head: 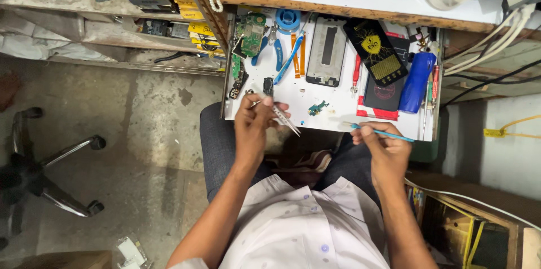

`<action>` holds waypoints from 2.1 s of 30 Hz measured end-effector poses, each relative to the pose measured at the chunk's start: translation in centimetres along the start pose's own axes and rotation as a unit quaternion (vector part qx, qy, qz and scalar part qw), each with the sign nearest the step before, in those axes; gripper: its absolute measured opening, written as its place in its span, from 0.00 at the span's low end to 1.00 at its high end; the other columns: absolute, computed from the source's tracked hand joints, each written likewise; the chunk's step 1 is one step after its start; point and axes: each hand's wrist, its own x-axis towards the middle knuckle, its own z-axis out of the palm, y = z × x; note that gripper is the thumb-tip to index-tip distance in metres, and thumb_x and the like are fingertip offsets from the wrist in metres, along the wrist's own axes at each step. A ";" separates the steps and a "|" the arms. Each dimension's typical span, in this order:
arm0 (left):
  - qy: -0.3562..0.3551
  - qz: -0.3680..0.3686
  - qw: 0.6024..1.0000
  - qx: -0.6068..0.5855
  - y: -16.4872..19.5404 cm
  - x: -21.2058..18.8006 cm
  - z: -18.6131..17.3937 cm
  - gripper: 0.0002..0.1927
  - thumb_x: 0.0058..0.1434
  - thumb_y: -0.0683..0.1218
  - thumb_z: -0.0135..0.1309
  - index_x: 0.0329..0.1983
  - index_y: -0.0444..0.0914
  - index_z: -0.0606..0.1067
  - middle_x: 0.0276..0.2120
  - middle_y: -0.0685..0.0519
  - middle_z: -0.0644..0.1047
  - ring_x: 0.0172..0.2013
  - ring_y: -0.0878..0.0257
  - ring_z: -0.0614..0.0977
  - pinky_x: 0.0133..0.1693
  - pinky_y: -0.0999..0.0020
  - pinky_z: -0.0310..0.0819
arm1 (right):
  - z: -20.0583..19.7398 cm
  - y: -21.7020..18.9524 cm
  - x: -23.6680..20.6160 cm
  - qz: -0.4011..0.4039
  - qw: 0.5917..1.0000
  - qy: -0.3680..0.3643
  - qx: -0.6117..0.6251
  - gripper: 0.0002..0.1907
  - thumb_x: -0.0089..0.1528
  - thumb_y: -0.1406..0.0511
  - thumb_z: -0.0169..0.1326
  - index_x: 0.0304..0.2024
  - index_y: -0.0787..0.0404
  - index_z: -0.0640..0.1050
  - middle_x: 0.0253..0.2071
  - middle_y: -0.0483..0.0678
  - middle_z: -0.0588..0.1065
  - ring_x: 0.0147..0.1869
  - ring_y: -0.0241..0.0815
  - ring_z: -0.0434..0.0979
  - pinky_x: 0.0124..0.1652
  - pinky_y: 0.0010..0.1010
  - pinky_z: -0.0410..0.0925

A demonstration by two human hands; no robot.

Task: The person uses a hot air gun and tweezers to heat and remove a small component from a circuit board. They then use a brush to clean the board surface. The person works at a cluttered bench with various tools and electronic parts visible.

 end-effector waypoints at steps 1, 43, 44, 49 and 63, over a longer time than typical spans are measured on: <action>-0.011 0.011 1.000 0.009 -0.3 0.2 0.3 0.08 0.68 0.45 0.54 0.46 0.37 0.71 0.36 0.45 0.83 0.35 0.60 0.86 0.33 0.70 0.77 | 0.0 -0.2 0.0 -0.008 1.000 -0.002 0.004 0.05 0.67 0.71 0.57 0.42 0.71 0.78 0.36 0.56 0.80 0.37 0.40 0.80 0.43 0.31 0.74; 0.038 0.147 0.976 0.153 -1.1 0.4 1.4 0.10 0.65 0.40 0.61 0.42 0.32 0.73 0.31 0.51 0.82 0.35 0.69 0.82 0.38 0.75 0.78 | 5.1 -2.8 1.7 -0.151 0.943 -0.074 -0.288 0.07 0.65 0.70 0.61 0.43 0.68 0.81 0.41 0.48 0.81 0.46 0.34 0.79 0.49 0.25 0.71; 0.038 0.150 0.976 0.151 -1.0 0.4 1.4 0.10 0.65 0.40 0.61 0.42 0.32 0.73 0.31 0.51 0.82 0.34 0.69 0.82 0.38 0.75 0.77 | 5.6 -3.2 1.7 -0.155 0.940 -0.077 -0.294 0.07 0.65 0.69 0.61 0.43 0.68 0.81 0.41 0.48 0.81 0.45 0.34 0.79 0.48 0.25 0.71; 0.032 0.145 0.980 0.134 -1.0 0.4 1.3 0.09 0.66 0.40 0.61 0.42 0.32 0.73 0.31 0.51 0.81 0.34 0.70 0.81 0.38 0.75 0.76 | 7.4 -4.3 1.8 -0.146 0.941 -0.100 -0.287 0.07 0.65 0.69 0.61 0.43 0.67 0.81 0.40 0.50 0.80 0.45 0.39 0.80 0.47 0.27 0.70; 0.032 0.155 0.973 0.166 -0.5 0.3 1.1 0.09 0.66 0.40 0.61 0.43 0.32 0.73 0.31 0.52 0.82 0.35 0.70 0.82 0.39 0.76 0.76 | 7.4 -4.9 2.3 -0.204 0.904 -0.104 -0.360 0.07 0.65 0.69 0.59 0.44 0.67 0.80 0.42 0.53 0.80 0.45 0.46 0.83 0.46 0.32 0.71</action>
